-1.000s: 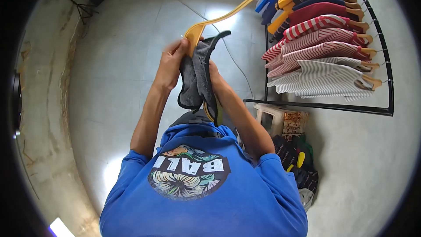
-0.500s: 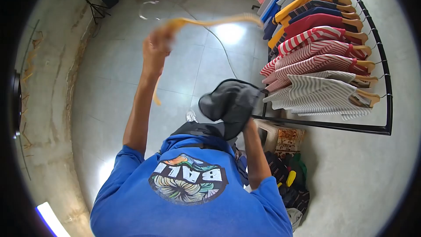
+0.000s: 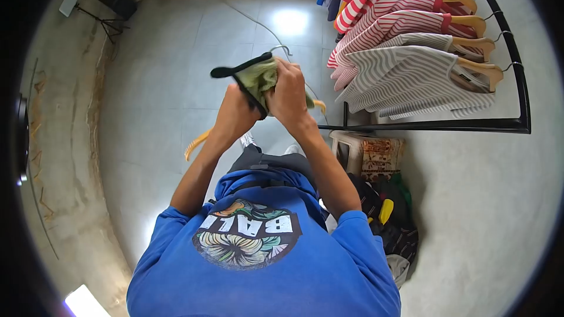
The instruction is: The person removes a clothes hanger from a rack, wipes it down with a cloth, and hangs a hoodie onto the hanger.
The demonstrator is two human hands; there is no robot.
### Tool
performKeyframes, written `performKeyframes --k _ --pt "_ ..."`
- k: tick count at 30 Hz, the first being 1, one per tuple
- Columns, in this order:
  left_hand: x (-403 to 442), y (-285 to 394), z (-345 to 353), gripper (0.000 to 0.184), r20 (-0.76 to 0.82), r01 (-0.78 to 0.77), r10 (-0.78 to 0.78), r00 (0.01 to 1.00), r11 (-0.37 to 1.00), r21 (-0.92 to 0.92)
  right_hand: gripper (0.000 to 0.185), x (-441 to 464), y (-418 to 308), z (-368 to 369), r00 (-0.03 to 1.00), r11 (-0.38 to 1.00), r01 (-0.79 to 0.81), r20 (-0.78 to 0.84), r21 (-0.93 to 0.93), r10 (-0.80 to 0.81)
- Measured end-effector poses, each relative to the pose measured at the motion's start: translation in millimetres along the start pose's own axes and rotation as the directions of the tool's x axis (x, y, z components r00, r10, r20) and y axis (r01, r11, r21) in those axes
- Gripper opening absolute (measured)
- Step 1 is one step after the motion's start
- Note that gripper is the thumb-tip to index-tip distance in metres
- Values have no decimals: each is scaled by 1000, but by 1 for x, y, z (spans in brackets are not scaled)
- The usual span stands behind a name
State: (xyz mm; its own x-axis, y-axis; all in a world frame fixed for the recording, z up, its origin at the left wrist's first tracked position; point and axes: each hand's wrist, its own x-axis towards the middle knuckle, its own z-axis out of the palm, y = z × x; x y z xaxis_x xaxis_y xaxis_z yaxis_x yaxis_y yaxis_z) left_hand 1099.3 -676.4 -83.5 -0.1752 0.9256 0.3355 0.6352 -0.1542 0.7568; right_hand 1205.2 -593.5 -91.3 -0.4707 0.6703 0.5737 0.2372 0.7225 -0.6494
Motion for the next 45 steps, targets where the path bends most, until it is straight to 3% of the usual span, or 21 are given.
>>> performKeyframes --k 4,8,12,15,16,18,19,20,23,25,27,29,31,32,34,36,38,39,40,44,45 --pt "-5 16 5 11 89 291 -288 954 956 -34 27 -8 20 1 971 996 -92 221 -9 91" --pt "-19 14 1 12 -34 392 -393 919 919 -48 24 -21 22 17 991 988 123 48 93 -128" --pt "-17 7 -23 16 -132 478 -493 860 869 -130 22 -27 21 8 991 906 -134 84 402 109" --pt "-17 10 -36 18 -173 452 -437 882 890 54 19 -27 10 2 760 215 -468 266 857 593" --pt "-20 7 -34 18 -165 448 -435 885 892 55 19 -23 2 6 758 216 -465 260 859 598" --pt "-27 -4 -14 18 -110 298 -281 953 933 202 19 -7 -18 28 945 870 -179 -164 459 281" --pt "-28 -5 -8 18 -73 213 -201 977 940 266 19 -3 -15 31 965 955 -90 -214 281 154" --pt "-30 -4 -4 18 -57 202 -194 979 945 256 19 2 -13 33 965 996 -1 -260 88 24" --pt "-37 0 -7 12 -34 251 -249 968 950 184 21 9 7 31 958 947 -286 61 147 280" --pt "-43 -1 -19 12 0 250 -253 967 957 148 17 7 11 29 936 924 -352 42 149 350" --pt "-43 -4 -38 14 38 242 -246 968 966 85 14 14 23 26 931 922 -290 -149 258 334" --pt "-47 -15 -67 15 40 324 -326 945 945 53 17 14 72 15 940 482 -198 26 853 341" --pt "-50 -29 -99 19 60 476 -475 878 879 -4 19 4 81 3 928 -186 -302 333 935 166" --pt "-47 -34 -107 19 55 479 -478 877 878 -8 36 -13 57 -9 887 166 -404 341 900 311" --pt "-46 -45 -126 21 114 506 -496 861 858 -88 55 -52 59 -3 876 769 -437 412 466 249" --pt "-47 -60 -132 23 138 515 -499 856 846 -138 53 -78 60 41 568 601 -765 681 231 462" --pt "-55 -85 -118 23 151 362 -345 927 926 -107 41 -58 -30 101 720 739 -642 492 206 489" --pt "-60 -92 -118 24 166 283 -266 950 955 -89 37 -48 -56 105 893 948 -294 388 122 227" --pt "-64 -91 -127 24 172 286 -268 948 954 -91 33 -37 -82 108 968 995 75 243 -59 -59" --pt "-77 -84 -178 22 353 456 -382 854 876 -156 16 -35 -87 121 849 993 -53 519 -108 102" --pt "-80 -85 -185 21 344 430 -361 867 890 -152 18 -35 -87 123 783 951 -304 583 54 217"
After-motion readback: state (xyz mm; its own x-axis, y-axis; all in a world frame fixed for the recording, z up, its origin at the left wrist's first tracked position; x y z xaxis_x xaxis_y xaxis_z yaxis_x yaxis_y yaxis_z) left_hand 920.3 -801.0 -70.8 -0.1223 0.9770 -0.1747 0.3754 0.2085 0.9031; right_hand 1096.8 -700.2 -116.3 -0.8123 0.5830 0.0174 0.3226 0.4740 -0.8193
